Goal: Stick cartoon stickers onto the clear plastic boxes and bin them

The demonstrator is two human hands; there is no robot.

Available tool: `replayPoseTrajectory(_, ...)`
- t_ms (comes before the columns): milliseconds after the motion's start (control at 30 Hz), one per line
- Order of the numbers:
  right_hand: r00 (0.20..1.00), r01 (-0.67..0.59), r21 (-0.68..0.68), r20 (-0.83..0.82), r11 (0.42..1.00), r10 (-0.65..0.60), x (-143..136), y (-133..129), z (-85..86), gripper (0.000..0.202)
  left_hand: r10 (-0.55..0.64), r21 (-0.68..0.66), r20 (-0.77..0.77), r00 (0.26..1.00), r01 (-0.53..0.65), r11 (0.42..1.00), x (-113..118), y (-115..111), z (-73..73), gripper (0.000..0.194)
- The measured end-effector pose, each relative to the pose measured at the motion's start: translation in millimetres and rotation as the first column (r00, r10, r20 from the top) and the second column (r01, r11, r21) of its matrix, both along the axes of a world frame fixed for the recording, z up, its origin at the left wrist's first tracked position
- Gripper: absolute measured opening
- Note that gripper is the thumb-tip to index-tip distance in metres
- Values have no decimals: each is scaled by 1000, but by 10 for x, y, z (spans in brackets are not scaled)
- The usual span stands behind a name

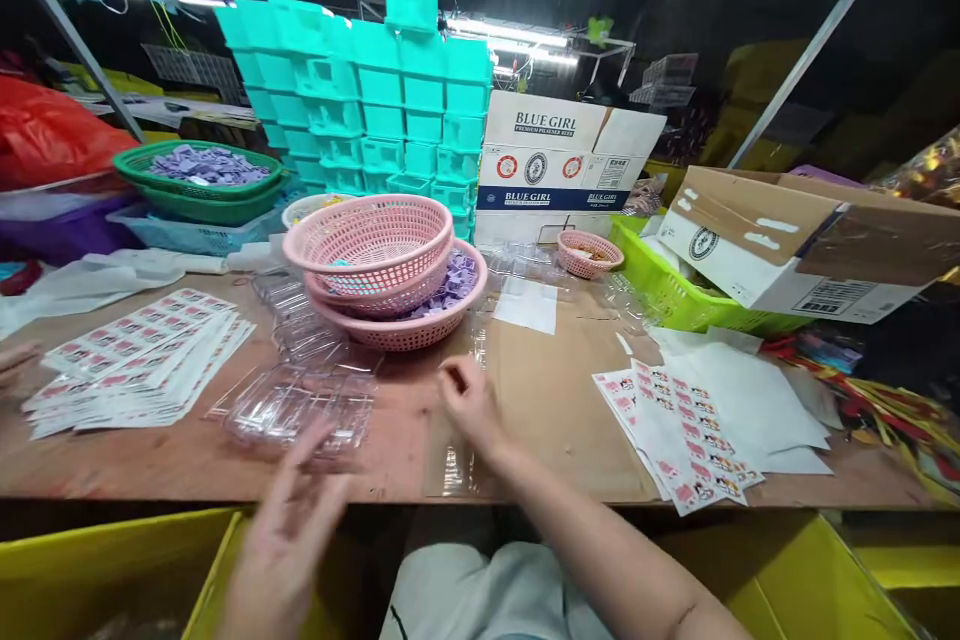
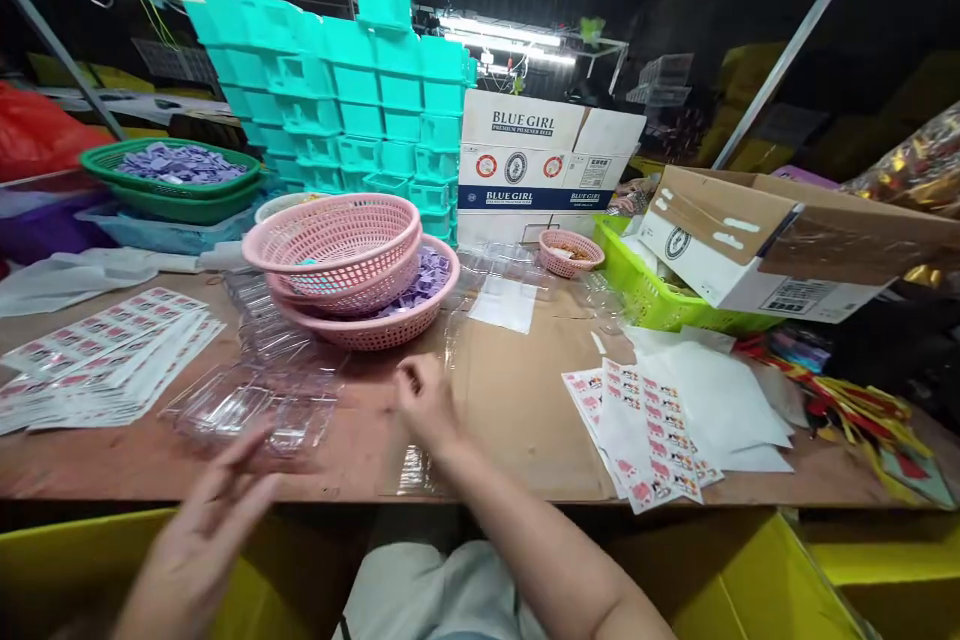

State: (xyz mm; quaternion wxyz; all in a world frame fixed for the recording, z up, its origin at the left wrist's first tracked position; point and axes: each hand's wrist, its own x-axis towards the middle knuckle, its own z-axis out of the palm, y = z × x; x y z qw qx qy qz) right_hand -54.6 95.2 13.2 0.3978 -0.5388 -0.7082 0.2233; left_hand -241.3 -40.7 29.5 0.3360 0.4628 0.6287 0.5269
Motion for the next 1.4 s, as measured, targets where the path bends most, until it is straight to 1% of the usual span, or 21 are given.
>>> replayPoseTrajectory(33,996,85,-41,11,996,-84,178,275,16,21,-79,-6,70,994,80,997,319,158,50,54)
replayPoseTrajectory(100,987,157,-86,35,984,-154,425,817,22,29,-242,-55,198,950,257,965,892,465,50,52)
replayPoseTrajectory(167,984,171,-129,70,977,-163,538,1277,9,39,-301,-70,295,907,335,940,1328,747,-23,55)
replayPoseTrajectory(233,986,147,-178,107,973,-129,561,1581,-9,38,-307,-63,363,880,351,934,1604,1010,-98,56)
replayPoseTrajectory(300,988,105,-225,136,969,-76,558,1683,-33,25,-261,-66,403,877,312,948,1741,1270,-145,56)
replayPoseTrajectory(400,989,27,-269,149,963,14,611,1441,-85,19,-134,-59,377,917,168,984,1781,1639,-197,59)
replayPoseTrajectory(467,987,-47,-282,133,958,87,702,1084,-110,18,-77,-31,307,948,91,995,1763,1824,-245,65)
replayPoseTrajectory(500,987,-78,-280,117,957,115,763,884,-114,19,-86,-28,271,959,97,995,1749,1882,-271,66)
replayPoseTrajectory(567,980,-159,-261,77,952,185,914,511,-100,17,-172,-63,229,958,191,980,1712,1916,-315,63)
replayPoseTrajectory(600,967,-243,-232,22,942,255,1008,362,-83,17,-230,-88,225,947,255,963,1687,1896,-330,61)
replayPoseTrajectory(667,953,-300,-195,-96,934,287,1238,163,-43,14,-351,-128,234,907,386,913,1631,1803,-348,57)
replayPoseTrajectory(733,980,-185,-158,-107,970,170,1522,89,-22,15,-464,-129,246,851,504,854,1585,1686,-359,54)
replayPoseTrajectory(800,999,30,-85,37,996,-27,1850,106,-39,18,-566,-115,264,781,608,786,1564,1595,-374,50)
replayPoseTrajectory(867,950,227,3,217,974,-223,2210,194,-82,19,-609,-111,283,741,656,746,1562,1556,-388,47)
replayPoseTrajectory(933,866,385,46,329,922,-378,2583,364,-114,19,-621,-126,243,745,659,742,1563,1571,-384,45)
replayPoseTrajectory(1000,783,499,75,387,863,-487,2932,630,-106,25,-636,-124,76,768,640,759,1549,1622,-350,45)
replayPoseTrajectory(1033,760,524,95,397,847,-515,3083,797,-85,35,-645,-106,-48,762,639,762,1535,1654,-325,45)
replayPoseTrajectory(1133,658,570,118,528,813,-537,3389,1358,31,79,-632,-40,-387,671,673,739,1471,1745,-256,43)
replayPoseTrajectory(1200,598,583,59,644,810,-477,3463,1711,120,97,-615,-41,-490,618,688,724,1435,1799,-239,40)
replayPoseTrajectory(1300,532,652,-63,749,756,-396,3461,2118,206,101,-539,-40,-586,605,642,765,1461,1886,-230,43)
replayPoseTrajectory(1400,495,733,-105,760,672,-422,3453,2350,226,97,-468,10,-662,586,631,776,1660,2002,-162,57)
